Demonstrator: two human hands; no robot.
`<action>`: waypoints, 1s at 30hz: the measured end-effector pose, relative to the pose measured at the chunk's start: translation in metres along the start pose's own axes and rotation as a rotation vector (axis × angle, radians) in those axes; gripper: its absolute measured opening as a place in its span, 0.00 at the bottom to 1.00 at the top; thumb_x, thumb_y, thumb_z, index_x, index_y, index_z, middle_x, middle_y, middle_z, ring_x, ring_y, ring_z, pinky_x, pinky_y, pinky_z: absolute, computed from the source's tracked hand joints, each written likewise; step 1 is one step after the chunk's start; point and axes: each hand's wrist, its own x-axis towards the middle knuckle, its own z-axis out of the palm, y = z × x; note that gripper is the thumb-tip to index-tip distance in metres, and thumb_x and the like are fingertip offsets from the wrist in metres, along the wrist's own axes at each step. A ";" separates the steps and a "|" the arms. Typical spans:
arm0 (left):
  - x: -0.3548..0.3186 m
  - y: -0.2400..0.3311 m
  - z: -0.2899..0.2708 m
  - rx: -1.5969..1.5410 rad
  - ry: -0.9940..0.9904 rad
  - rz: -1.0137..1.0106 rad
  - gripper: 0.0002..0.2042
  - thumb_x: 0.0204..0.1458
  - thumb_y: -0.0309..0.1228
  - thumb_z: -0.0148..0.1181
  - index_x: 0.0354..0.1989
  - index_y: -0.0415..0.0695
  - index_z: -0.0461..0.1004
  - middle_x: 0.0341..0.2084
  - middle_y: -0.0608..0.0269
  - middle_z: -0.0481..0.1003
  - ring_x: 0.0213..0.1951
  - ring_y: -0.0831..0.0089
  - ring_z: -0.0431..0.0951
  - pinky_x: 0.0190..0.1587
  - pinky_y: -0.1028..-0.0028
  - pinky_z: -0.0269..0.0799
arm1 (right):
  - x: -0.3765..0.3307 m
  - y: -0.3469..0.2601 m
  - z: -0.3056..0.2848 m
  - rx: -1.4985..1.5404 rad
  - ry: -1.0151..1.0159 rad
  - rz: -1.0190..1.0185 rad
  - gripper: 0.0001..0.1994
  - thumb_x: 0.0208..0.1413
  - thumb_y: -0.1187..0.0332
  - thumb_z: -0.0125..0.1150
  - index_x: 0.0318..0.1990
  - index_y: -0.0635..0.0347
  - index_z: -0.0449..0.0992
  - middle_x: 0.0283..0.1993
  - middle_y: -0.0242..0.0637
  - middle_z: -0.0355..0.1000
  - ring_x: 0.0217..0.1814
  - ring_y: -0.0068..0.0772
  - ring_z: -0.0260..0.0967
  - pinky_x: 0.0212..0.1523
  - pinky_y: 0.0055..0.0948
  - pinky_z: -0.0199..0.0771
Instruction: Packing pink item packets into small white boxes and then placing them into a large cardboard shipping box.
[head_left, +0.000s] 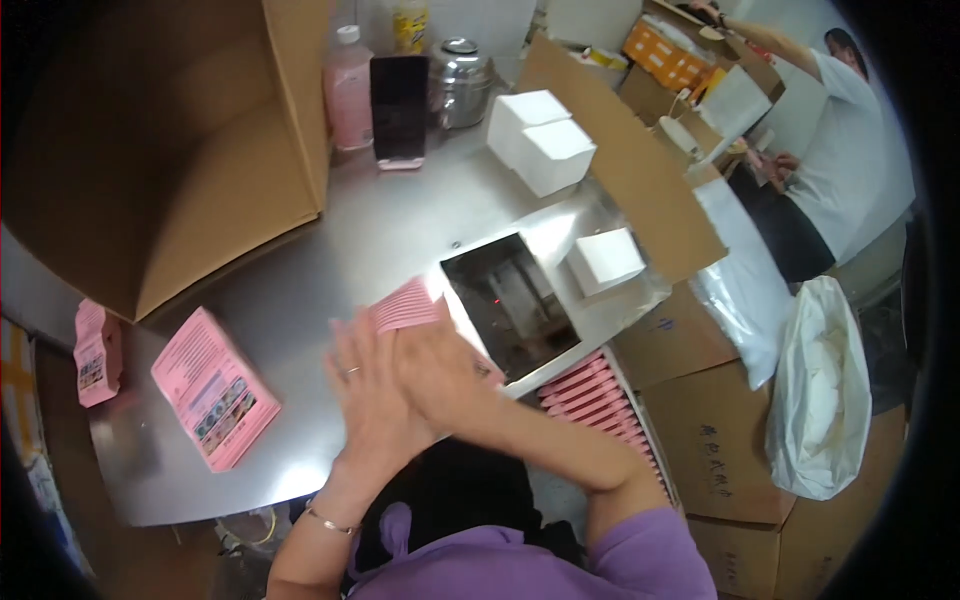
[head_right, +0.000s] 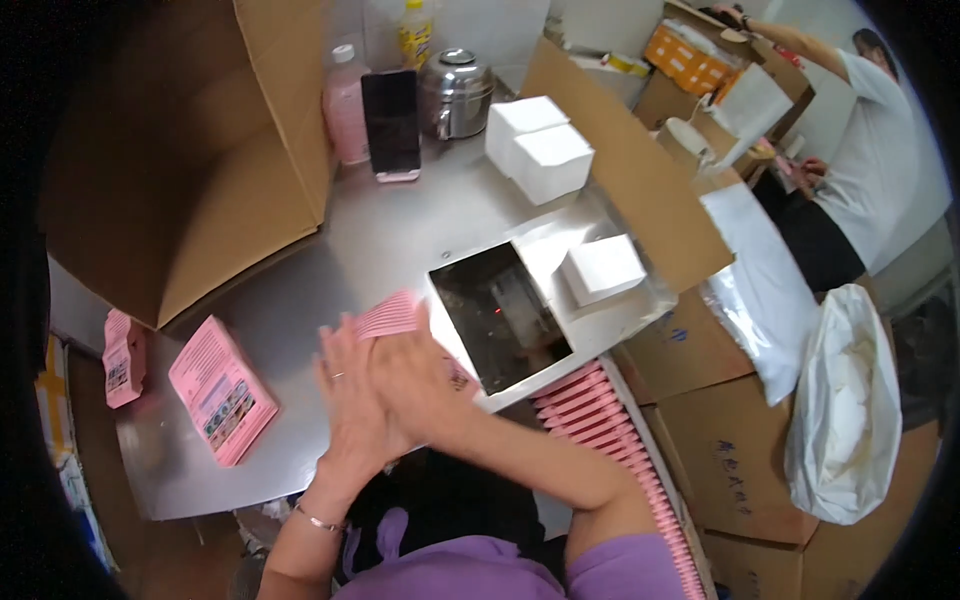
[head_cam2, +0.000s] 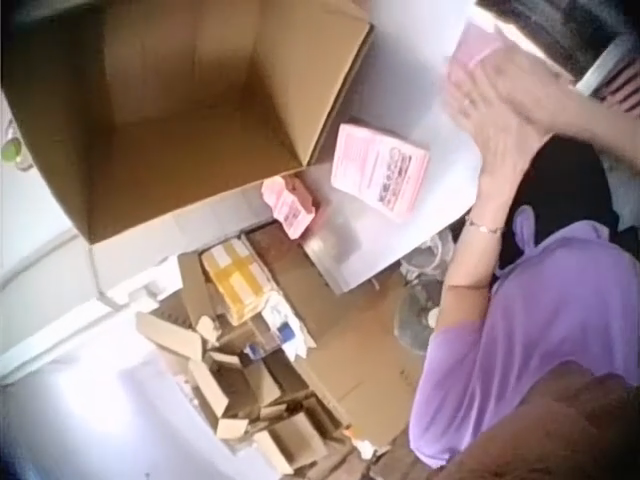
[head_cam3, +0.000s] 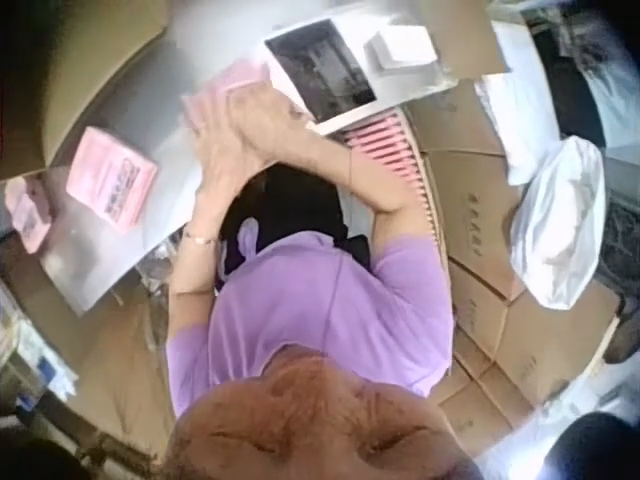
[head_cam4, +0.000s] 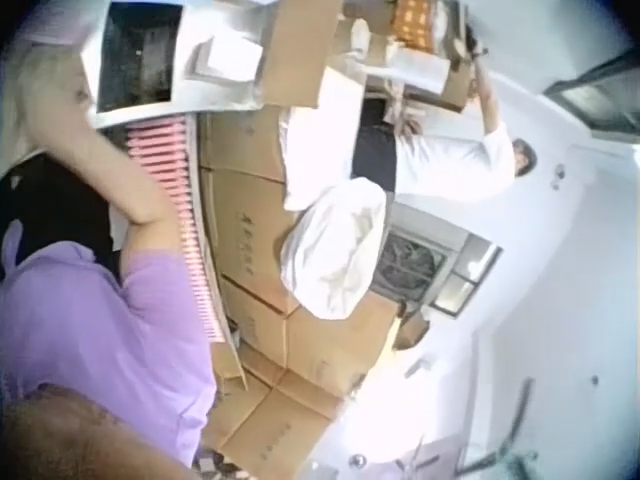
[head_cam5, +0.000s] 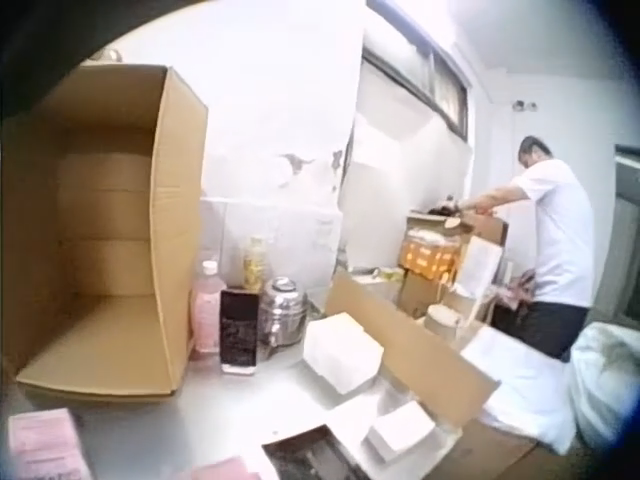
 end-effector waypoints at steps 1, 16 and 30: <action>-0.001 -0.007 -0.003 0.072 0.004 0.036 0.37 0.35 0.41 0.70 0.60 0.48 0.69 0.67 0.42 0.58 0.63 0.41 0.60 0.60 0.43 0.54 | -0.008 -0.006 0.002 -0.091 0.068 -0.072 0.10 0.48 0.70 0.56 0.37 0.66 0.73 0.35 0.46 0.70 0.41 0.49 0.71 0.62 0.56 0.62; 0.000 -0.003 -0.018 0.237 -0.084 0.182 0.25 0.47 0.46 0.65 0.49 0.42 0.75 0.51 0.47 0.70 0.45 0.50 0.69 0.46 0.53 0.61 | -0.087 0.164 -0.061 -0.283 0.357 0.723 0.06 0.54 0.72 0.61 0.36 0.65 0.80 0.34 0.45 0.69 0.43 0.48 0.67 0.48 0.47 0.67; -0.009 -0.003 -0.032 -0.068 -0.209 0.102 0.40 0.39 0.33 0.66 0.66 0.41 0.60 0.40 0.45 0.68 0.41 0.48 0.70 0.44 0.56 0.67 | -0.054 -0.002 -0.004 0.019 0.149 -0.097 0.19 0.56 0.72 0.54 0.56 0.63 0.72 0.52 0.54 0.71 0.60 0.52 0.68 0.70 0.66 0.49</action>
